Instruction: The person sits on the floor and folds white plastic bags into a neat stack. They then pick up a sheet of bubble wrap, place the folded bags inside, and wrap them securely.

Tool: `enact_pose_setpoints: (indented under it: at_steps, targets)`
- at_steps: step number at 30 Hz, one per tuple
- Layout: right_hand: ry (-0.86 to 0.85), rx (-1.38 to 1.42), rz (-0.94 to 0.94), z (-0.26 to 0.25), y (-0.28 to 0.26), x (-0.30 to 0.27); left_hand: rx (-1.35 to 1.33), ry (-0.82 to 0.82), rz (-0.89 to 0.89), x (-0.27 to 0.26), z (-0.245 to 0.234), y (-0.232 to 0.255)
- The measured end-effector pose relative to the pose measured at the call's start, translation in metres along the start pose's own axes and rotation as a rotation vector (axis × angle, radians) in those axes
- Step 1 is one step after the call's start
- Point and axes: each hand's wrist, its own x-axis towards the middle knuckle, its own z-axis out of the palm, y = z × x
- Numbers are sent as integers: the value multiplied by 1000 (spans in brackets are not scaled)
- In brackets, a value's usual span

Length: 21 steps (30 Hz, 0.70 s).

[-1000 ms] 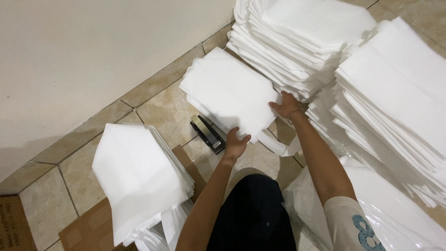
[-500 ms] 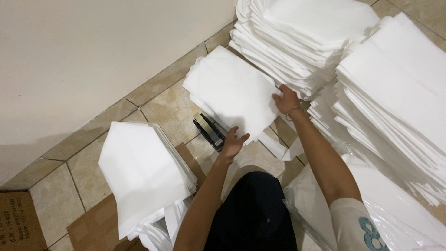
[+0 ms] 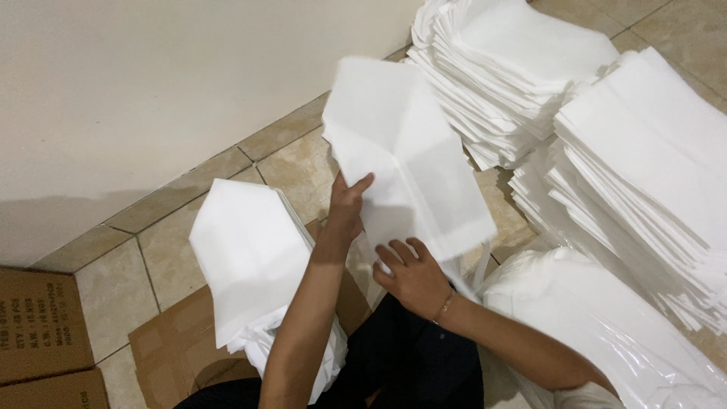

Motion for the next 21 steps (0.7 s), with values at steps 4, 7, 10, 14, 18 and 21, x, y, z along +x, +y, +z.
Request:
enact_pose_setpoints:
  at_steps: [4,7,10,14,18,21]
  targets:
    - [-29,859,181,-58,14,-11,-79,-10,2,-24,-27,15]
    - [320,1006,347,-35,75,-42,-287,-19,24,-48,-41,34]
    - [849,1204,630,-13,109,-47,-483,-193,96,-47,-70,23]
    - [403,1680,934,14,86,-1,-551,-293,137,-31,-111,-17]
    - [255,1957,861,50,56,16,-519,-263,114,-41,-131,-28]
    - [122,2168,824,79,38,21,-509,-164,68,-47,-152,-23]
